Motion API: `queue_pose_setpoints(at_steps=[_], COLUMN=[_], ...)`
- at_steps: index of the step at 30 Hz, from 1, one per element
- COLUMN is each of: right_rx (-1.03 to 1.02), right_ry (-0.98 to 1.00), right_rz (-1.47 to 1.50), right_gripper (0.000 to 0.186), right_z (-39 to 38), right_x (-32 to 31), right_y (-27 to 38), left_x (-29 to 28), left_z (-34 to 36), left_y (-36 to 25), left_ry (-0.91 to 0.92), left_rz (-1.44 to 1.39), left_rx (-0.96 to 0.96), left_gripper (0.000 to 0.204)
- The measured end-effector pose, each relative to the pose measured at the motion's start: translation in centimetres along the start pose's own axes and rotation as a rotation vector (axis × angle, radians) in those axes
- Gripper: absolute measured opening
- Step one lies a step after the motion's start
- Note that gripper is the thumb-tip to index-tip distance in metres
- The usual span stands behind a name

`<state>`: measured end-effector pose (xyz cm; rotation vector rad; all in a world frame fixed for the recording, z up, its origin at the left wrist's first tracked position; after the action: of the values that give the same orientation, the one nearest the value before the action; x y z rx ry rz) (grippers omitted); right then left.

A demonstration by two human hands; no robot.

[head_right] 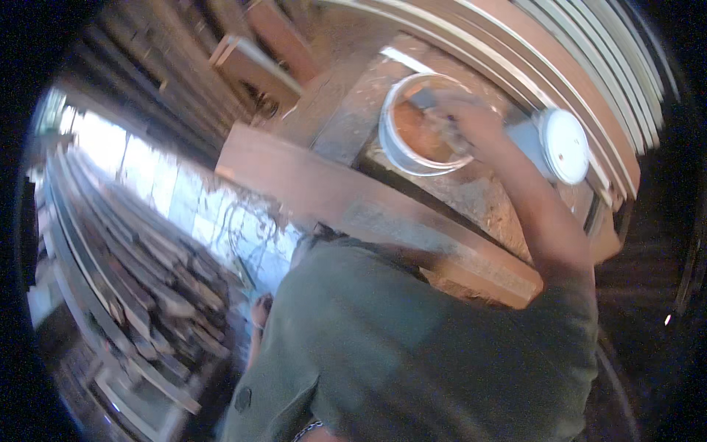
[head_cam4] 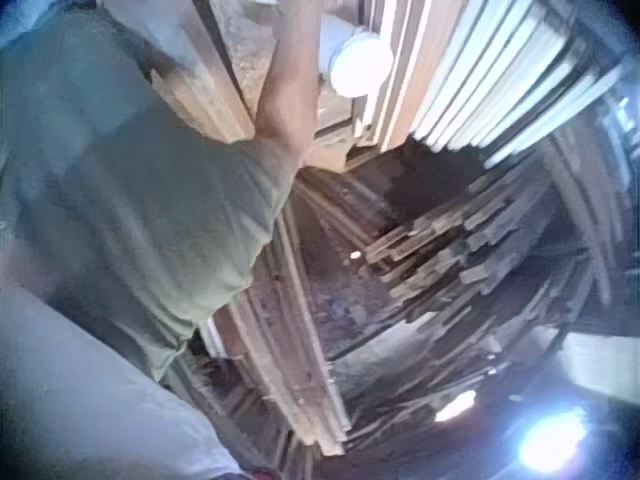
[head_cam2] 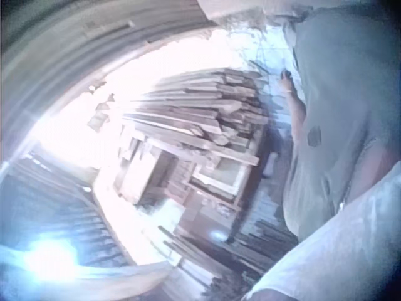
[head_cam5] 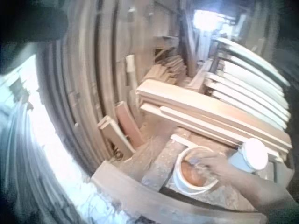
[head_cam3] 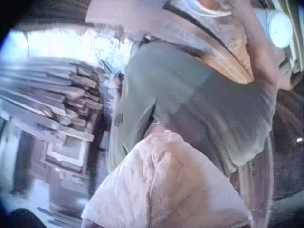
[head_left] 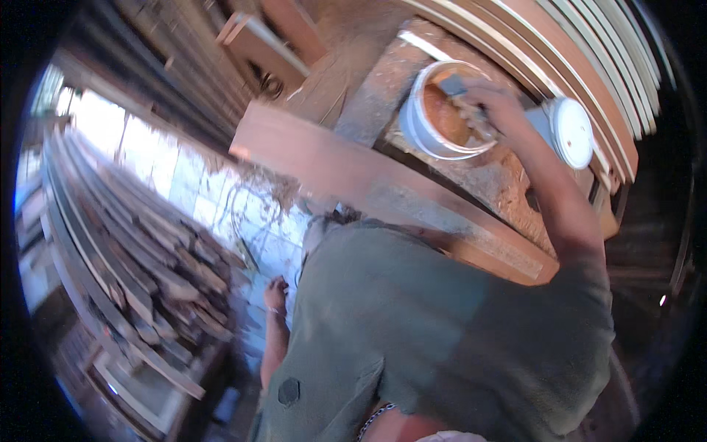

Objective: The person shapes the edge of a curved wooden board using a hand plane, rubs the wood with a sanding block, and applies a liquid finish from a container onto the board with a cloth.

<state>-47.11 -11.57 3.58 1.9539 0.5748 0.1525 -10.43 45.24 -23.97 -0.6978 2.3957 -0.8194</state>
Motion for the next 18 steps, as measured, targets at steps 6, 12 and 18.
queue_pose_setpoints(at_steps=[6,12,18], right_rx=[-0.108,-0.461,-0.747], right_ry=[0.279,0.5,0.611], right_rz=[0.147,-0.398,-0.875], right_gripper=[0.04,0.034,0.017], right_z=[-4.1,-1.4,2.5], right_x=[6.8,16.0,24.4], right_y=[1.9,-0.6,-1.8], left_x=[0.9,3.3,3.6], left_z=[2.1,1.1,1.7], left_y=[-0.4,-4.1,-0.8], left_ry=[-0.139,-0.164,-0.211], left_rz=[0.067,-0.135,-0.337], left_rx=[-0.064,-0.024,-0.047], left_gripper=[0.034,0.031,0.025])
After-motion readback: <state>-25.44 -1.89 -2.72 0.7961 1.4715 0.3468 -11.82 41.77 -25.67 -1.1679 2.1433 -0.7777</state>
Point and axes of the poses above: each hand's wrist, its own z-axis towards the middle knuckle, its own x-axis out of the palm, y = z × x, the point moved 2 cm from there along z, towards the middle knuckle, and after that the axes turned 5 degrees about -z, right-handed, at the moved point
